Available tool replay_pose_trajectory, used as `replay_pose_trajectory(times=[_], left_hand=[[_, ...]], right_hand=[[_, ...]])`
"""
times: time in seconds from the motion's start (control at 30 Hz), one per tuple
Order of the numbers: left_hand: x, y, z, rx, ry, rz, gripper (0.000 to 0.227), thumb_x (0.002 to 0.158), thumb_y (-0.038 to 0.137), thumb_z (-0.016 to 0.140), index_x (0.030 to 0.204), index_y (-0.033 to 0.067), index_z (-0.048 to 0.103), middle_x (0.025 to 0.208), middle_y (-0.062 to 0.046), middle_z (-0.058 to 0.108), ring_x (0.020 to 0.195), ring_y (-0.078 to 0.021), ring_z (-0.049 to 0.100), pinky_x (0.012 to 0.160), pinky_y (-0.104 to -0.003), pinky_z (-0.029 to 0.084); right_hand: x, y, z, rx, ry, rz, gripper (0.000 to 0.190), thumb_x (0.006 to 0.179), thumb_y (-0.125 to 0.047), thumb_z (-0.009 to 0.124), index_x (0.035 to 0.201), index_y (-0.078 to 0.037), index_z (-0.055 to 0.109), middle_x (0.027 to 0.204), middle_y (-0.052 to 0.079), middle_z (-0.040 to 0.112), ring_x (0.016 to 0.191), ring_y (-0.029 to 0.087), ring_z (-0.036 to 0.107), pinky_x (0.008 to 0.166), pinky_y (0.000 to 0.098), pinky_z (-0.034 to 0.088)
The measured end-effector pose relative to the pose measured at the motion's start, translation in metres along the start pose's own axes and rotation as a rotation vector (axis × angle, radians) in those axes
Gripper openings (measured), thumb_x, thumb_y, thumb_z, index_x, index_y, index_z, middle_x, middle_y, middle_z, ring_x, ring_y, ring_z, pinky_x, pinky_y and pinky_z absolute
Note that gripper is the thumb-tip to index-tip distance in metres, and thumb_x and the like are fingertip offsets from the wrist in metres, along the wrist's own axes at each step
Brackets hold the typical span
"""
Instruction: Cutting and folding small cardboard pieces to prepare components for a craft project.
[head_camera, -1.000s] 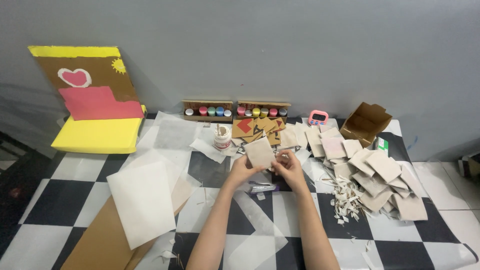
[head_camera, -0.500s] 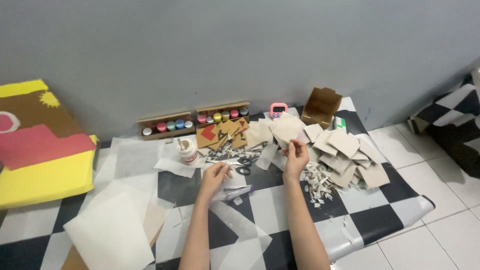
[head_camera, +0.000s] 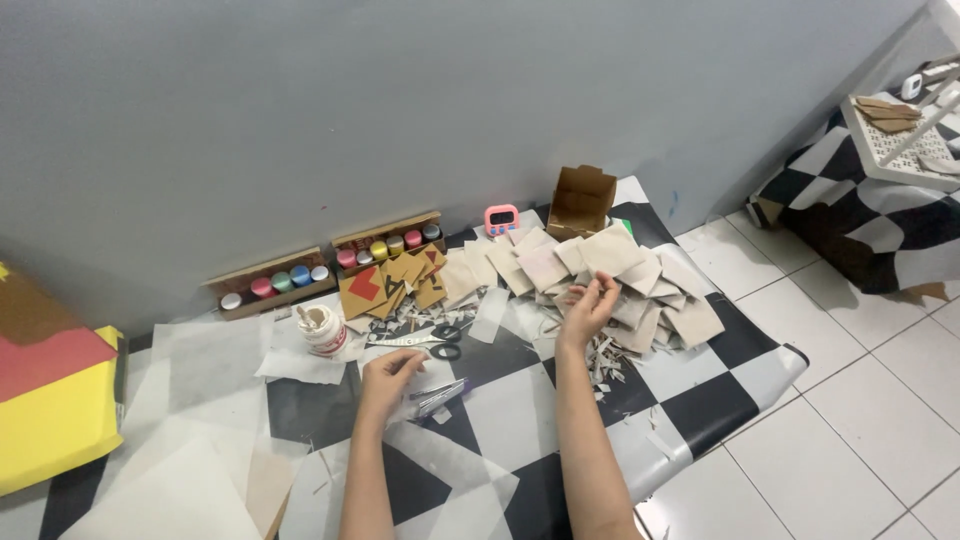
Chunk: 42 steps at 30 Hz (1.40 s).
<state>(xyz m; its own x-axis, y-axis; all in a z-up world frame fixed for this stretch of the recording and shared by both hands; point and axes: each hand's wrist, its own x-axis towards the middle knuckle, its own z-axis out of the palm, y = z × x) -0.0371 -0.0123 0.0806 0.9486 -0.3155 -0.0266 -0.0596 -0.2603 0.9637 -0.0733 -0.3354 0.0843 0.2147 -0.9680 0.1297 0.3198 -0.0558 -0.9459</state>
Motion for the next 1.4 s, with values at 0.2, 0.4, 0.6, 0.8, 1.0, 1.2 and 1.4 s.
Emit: replay_pose_trajectory(times=[0.2,0.4,0.6,0.8,1.0,1.2,1.4], left_hand=[[-0.002,0.004,0.002,0.002,-0.011,0.001,0.009,0.085,0.017,0.079,0.090,0.0100,0.084,0.075,-0.011,0.079,0.072,-0.0160,0.068,0.070,-0.030,0.054],[-0.007,0.015,-0.002,0.026,-0.002,-0.013,0.009,0.087,0.019,0.079,0.090,0.0120,0.084,0.076,-0.010,0.079,0.075,-0.0164,0.070,0.073,-0.031,0.055],[0.002,-0.010,0.005,-0.030,-0.073,0.068,0.009,0.084,0.018,0.081,0.091,0.0135,0.084,0.083,-0.009,0.081,0.082,-0.0203,0.072,0.076,-0.032,0.054],[-0.024,0.065,-0.010,0.215,-0.339,0.212,0.061,0.059,0.035,0.094,0.111,0.0091,0.076,0.122,-0.016,0.070,0.125,-0.0395,0.054,0.111,-0.051,0.036],[-0.016,0.039,-0.003,0.373,-0.288,0.265,0.042,0.071,0.023,0.087,0.111,0.0183,0.074,0.116,-0.004,0.069,0.121,-0.0292,0.057,0.106,-0.046,0.038],[-0.013,0.027,-0.012,0.320,-0.162,0.241,0.025,0.079,0.012,0.082,0.103,0.0137,0.074,0.107,-0.008,0.072,0.114,-0.0309,0.065,0.102,-0.045,0.047],[-0.009,0.020,-0.020,0.364,-0.096,0.277,0.040,0.079,0.013,0.082,0.117,0.0119,0.070,0.112,-0.010,0.071,0.116,-0.0312,0.064,0.102,-0.045,0.047]], right_hand=[[0.004,-0.007,-0.004,-0.013,0.016,-0.008,0.023,0.108,-0.018,0.042,0.125,-0.010,0.055,0.123,0.006,0.054,0.071,0.010,0.066,0.047,0.0163,0.048],[0.004,-0.001,-0.003,-0.061,-0.078,0.060,0.043,0.109,-0.019,0.040,0.152,-0.014,0.042,0.150,0.019,0.042,0.085,0.016,0.073,0.056,0.0179,0.055],[0.001,-0.017,-0.004,0.007,-0.162,0.066,0.047,0.105,-0.013,0.042,0.151,-0.026,0.039,0.105,0.013,0.074,0.072,0.018,0.076,0.052,0.0181,0.055],[-0.010,-0.012,0.001,-0.043,-0.245,-0.099,0.032,0.103,-0.007,0.045,0.133,-0.015,0.055,0.063,0.011,0.067,0.054,0.016,0.064,0.055,0.0231,0.049],[-0.082,-0.026,0.027,-0.270,-0.902,-0.192,0.022,0.095,-0.007,0.067,0.115,-0.014,0.074,0.091,0.012,0.078,0.091,0.027,0.074,0.082,0.0377,0.056],[-0.133,-0.028,0.041,-0.701,-1.405,-0.580,0.028,0.089,-0.011,0.070,0.116,-0.018,0.074,0.119,0.001,0.072,0.119,0.022,0.061,0.103,0.0377,0.047],[-0.132,-0.036,0.040,-0.624,-1.418,-0.455,0.025,0.091,-0.021,0.071,0.113,-0.010,0.075,0.118,0.010,0.071,0.124,0.031,0.058,0.107,0.0429,0.045]])
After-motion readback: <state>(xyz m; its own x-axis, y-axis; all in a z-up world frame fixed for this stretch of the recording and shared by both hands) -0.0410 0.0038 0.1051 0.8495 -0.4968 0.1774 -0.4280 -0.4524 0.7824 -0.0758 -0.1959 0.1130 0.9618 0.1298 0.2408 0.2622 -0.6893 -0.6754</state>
